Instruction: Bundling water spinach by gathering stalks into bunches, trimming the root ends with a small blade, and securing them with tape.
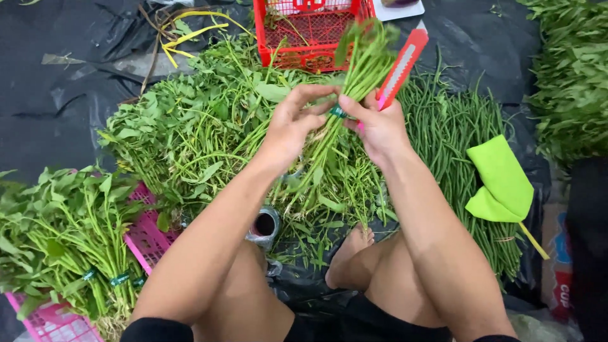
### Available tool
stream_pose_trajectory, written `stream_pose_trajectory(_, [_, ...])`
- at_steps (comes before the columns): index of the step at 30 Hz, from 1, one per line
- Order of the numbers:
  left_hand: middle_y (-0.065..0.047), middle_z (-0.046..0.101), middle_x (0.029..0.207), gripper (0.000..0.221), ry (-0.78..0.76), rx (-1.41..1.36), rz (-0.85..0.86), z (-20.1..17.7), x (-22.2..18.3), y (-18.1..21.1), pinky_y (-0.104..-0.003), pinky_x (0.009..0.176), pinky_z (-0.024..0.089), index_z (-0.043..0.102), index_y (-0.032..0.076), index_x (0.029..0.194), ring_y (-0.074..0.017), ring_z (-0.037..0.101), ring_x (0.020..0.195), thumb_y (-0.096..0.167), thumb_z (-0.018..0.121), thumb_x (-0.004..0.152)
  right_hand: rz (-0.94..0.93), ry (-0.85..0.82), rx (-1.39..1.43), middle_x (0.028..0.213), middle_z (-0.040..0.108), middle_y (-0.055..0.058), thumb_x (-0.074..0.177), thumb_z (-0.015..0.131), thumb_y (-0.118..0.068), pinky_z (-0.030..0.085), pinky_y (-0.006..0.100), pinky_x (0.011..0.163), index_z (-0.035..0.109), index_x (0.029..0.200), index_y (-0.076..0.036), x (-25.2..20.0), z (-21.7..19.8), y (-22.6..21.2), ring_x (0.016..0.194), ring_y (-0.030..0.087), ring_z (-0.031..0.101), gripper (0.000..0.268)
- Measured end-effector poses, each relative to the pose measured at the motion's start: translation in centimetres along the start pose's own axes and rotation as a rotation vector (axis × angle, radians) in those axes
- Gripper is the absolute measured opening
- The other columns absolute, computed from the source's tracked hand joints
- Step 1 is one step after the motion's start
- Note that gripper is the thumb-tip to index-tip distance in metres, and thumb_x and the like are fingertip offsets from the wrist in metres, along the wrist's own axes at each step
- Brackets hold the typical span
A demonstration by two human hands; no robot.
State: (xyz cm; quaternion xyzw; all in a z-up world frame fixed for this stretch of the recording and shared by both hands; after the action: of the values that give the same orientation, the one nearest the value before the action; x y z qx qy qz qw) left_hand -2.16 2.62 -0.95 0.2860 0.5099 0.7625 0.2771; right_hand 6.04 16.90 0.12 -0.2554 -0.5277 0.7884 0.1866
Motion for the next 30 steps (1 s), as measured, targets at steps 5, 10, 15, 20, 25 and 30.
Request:
stream_pose_trajectory(5, [-0.029,0.057,0.138,0.066,-0.054,0.499,-0.313,0.1,0.0,0.6,-0.058,0.107,0.048,0.048,-0.004,0.141,-0.0472,0.055,0.13,0.013,0.081,0.086,-0.059,-0.027,-0.045,0.073,0.062,-0.008,0.079,0.088,-0.004,0.054,0.024,0.062,0.034,0.062,-0.022,-1.8,1.9,-2.0,0.073,0.009,0.063,0.06])
stream_pose_trajectory(10, [-0.024,0.074,0.112,0.055,-0.025,0.645,-0.292,-1.6,0.2,-0.7,-0.047,0.095,0.056,0.074,0.003,0.118,-0.0418,0.068,0.114,0.022,0.094,0.07,-0.149,-0.105,-0.038,0.066,0.054,-0.01,0.082,0.087,-0.003,0.052,0.02,0.06,0.035,0.064,-0.02,-0.6,0.9,-0.5,0.066,0.004,0.056,0.058])
stream_pose_trajectory(15, [-0.024,0.075,0.106,0.049,-0.043,0.67,-0.315,-1.2,-0.2,-0.5,-0.048,0.09,0.057,0.074,0.002,0.115,-0.038,0.072,0.104,0.018,0.091,0.071,-0.269,-0.079,-0.423,0.055,0.041,-0.008,0.079,0.093,-0.012,0.035,0.019,0.05,0.037,0.061,-0.018,0.6,-0.8,0.5,0.052,0.005,0.04,0.058])
stream_pose_trajectory(20, [-0.019,0.073,0.109,0.044,-0.166,0.677,-0.215,-1.1,-0.1,-2.0,-0.051,0.095,0.053,0.068,0.002,0.119,-0.0361,0.07,0.11,0.012,0.078,0.078,-0.259,-0.09,-0.633,0.053,0.041,-0.005,0.075,0.092,-0.019,0.033,0.023,0.052,0.042,0.06,-0.017,0.8,-0.9,1.1,0.049,0.008,0.04,0.053])
stream_pose_trajectory(25, [-0.029,0.067,0.12,0.046,-0.208,0.478,-0.173,0.0,-0.1,-1.4,-0.06,0.105,0.044,0.057,-0.009,0.127,-0.0431,0.062,0.122,0.005,0.073,0.086,-0.386,-0.191,-0.778,0.061,0.043,0.003,0.079,0.087,-0.013,0.037,0.032,0.058,0.05,0.059,-0.012,-0.3,-0.1,0.4,0.059,0.016,0.043,0.042])
stream_pose_trajectory(30, [-0.021,0.069,0.092,0.025,-0.141,0.517,-0.113,-2.3,0.4,-3.0,-0.047,0.086,0.057,0.061,-0.004,0.108,-0.0339,0.072,0.091,0.002,0.071,0.086,-0.561,-0.293,-0.844,0.054,0.046,0.005,0.086,0.081,-0.014,0.046,0.034,0.073,0.041,0.057,-0.011,-1.3,1.4,-1.0,0.068,0.028,0.057,0.05])
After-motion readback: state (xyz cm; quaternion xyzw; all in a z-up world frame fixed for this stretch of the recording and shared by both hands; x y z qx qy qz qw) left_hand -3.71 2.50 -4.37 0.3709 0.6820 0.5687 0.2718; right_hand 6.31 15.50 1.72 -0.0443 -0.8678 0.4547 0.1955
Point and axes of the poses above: each hand's wrist, its own x-axis towards the middle knuckle, its own z-axis out of the palm, y = z × x, the point moved 4 cm from there along x, towards the middle knuckle
